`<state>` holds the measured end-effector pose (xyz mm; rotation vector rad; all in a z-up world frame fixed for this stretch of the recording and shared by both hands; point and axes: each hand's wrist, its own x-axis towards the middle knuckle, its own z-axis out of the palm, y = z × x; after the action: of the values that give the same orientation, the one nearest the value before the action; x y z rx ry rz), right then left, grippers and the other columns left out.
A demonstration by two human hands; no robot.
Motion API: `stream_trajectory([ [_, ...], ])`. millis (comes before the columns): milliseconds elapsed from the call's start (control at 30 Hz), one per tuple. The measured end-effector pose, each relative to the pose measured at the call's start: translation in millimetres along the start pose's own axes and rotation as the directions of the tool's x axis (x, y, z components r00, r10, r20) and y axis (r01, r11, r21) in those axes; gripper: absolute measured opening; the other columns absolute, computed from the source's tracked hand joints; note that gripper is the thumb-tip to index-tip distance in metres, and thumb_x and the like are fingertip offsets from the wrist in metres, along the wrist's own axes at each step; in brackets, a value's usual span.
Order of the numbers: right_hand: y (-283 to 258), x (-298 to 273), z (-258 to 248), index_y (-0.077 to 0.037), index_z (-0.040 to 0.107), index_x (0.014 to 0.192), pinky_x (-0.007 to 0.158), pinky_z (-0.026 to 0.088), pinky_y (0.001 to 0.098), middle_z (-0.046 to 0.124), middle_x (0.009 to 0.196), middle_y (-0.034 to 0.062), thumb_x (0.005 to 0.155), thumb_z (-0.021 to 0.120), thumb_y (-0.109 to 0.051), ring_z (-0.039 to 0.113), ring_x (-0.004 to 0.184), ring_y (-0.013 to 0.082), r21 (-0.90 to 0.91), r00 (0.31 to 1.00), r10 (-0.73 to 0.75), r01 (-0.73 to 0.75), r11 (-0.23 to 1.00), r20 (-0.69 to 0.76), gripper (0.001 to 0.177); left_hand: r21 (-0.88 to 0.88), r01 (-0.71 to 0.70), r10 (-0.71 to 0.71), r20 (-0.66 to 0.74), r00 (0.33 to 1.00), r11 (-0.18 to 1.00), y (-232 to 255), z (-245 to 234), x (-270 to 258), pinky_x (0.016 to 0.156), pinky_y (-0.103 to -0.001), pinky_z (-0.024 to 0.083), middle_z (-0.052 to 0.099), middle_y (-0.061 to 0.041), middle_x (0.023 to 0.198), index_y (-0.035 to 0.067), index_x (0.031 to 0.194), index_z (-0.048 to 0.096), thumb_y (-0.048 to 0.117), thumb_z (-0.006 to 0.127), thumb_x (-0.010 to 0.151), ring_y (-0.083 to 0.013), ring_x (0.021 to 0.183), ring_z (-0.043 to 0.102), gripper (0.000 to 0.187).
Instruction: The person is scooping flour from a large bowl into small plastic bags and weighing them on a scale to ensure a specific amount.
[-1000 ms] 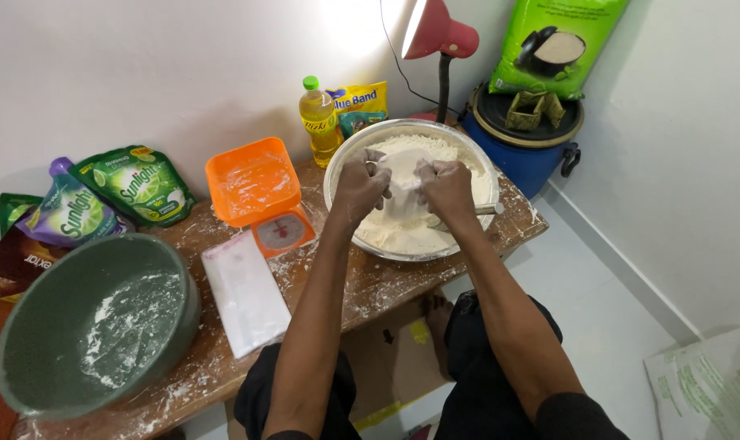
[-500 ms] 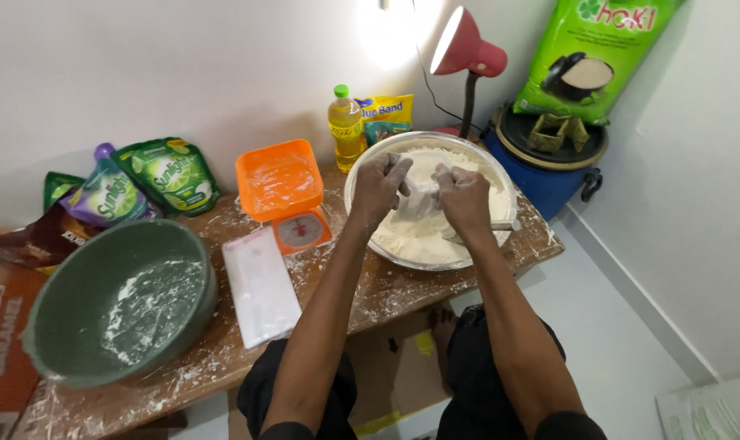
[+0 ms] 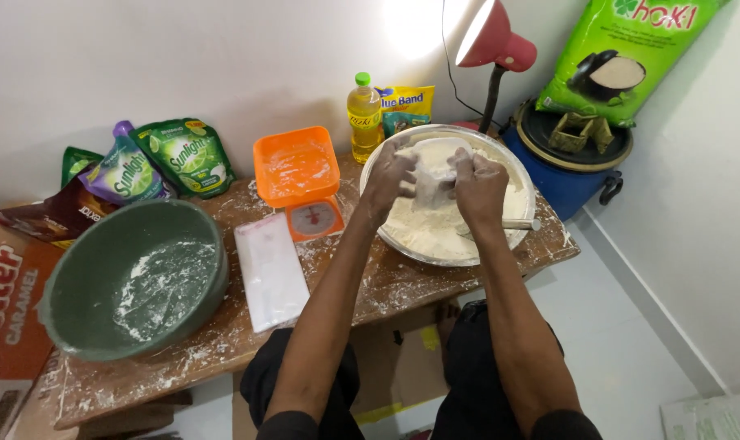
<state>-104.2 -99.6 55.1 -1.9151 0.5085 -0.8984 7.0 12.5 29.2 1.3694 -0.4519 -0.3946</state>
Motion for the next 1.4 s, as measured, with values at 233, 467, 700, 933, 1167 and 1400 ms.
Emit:
stream_trajectory([
  [233, 4, 6, 4, 0.006, 0.074, 0.086, 0.048, 0.061, 0.0349, 0.070, 0.068, 0.0244, 0.103, 0.055, -0.019, 0.073, 0.058, 0.0288, 0.065, 0.999, -0.021, 0.024, 0.998, -0.043, 0.036, -0.081, 0.333, -0.337, -0.049, 0.940, 0.940, -76, -8, 22, 0.074, -0.060, 0.064, 0.045, -0.027, 0.116, 0.011, 0.159, 0.022, 0.013, 0.053, 0.079, -0.0449, 0.084, 0.069, 0.085],
  [467, 9, 12, 1, 0.013, 0.073, 0.089, 0.046, 0.065, 0.0356, 0.068, 0.074, 0.0314, 0.103, 0.056, -0.016, 0.072, 0.059, 0.0350, 0.136, 0.998, -0.029, 0.035, 0.990, -0.051, 0.036, 0.149, 0.264, -0.247, -0.124, 0.961, 0.953, -66, -9, 21, 0.062, -0.056, 0.063, 0.049, -0.031, 0.130, 0.008, 0.151, 0.037, 0.011, 0.053, 0.083, -0.0479, 0.098, 0.065, 0.070],
  [700, 12, 12, 6, 0.010, 0.074, 0.090, 0.046, 0.065, 0.0354, 0.068, 0.072, 0.0303, 0.102, 0.056, -0.019, 0.072, 0.057, 0.0342, 0.188, 1.000, 0.026, -0.026, 0.982, 0.003, 0.036, 0.087, -0.085, 0.097, -0.136, 0.986, 0.993, 1, 3, -4, 0.035, -0.028, 0.055, 0.065, -0.018, 0.084, -0.004, 0.135, 0.060, 0.035, 0.072, 0.093, -0.0197, 0.061, 0.067, 0.058],
  [933, -2, 10, 15, 0.008, 0.073, 0.085, 0.044, 0.063, 0.0339, 0.066, 0.065, 0.0278, 0.101, 0.060, -0.021, 0.071, 0.056, 0.0311, 0.168, 0.997, 0.066, -0.072, 0.983, 0.046, 0.035, 0.056, -0.161, 0.169, -0.196, 0.966, 0.985, 16, 7, -3, 0.025, -0.026, 0.044, 0.062, -0.019, 0.057, -0.006, 0.096, 0.069, 0.019, 0.067, 0.098, -0.0185, 0.032, 0.058, 0.024],
  [1167, -23, 10, 32, 0.003, 0.074, 0.079, 0.043, 0.060, 0.0327, 0.066, 0.060, 0.0229, 0.100, 0.062, -0.022, 0.071, 0.053, 0.0283, 0.174, 0.995, 0.045, -0.061, 0.983, 0.094, 0.034, 0.041, -0.184, 0.188, -0.234, 0.954, 0.982, 38, -20, -10, 0.026, -0.026, 0.044, 0.062, -0.021, 0.056, -0.004, 0.092, 0.068, 0.022, 0.067, 0.099, -0.0183, 0.032, 0.058, 0.027],
  [1400, -63, 4, 55, 0.001, 0.071, 0.072, 0.040, 0.054, 0.0386, 0.063, 0.057, 0.0234, 0.101, 0.061, -0.020, 0.071, 0.058, 0.0318, 0.110, 0.989, -0.111, 0.100, 0.989, 0.096, 0.037, 0.056, -0.225, 0.231, -0.264, 0.936, 0.973, 70, -54, -19, 0.026, -0.027, 0.042, 0.061, -0.023, 0.054, -0.003, 0.090, 0.067, 0.021, 0.065, 0.100, -0.0201, 0.029, 0.056, 0.026],
])
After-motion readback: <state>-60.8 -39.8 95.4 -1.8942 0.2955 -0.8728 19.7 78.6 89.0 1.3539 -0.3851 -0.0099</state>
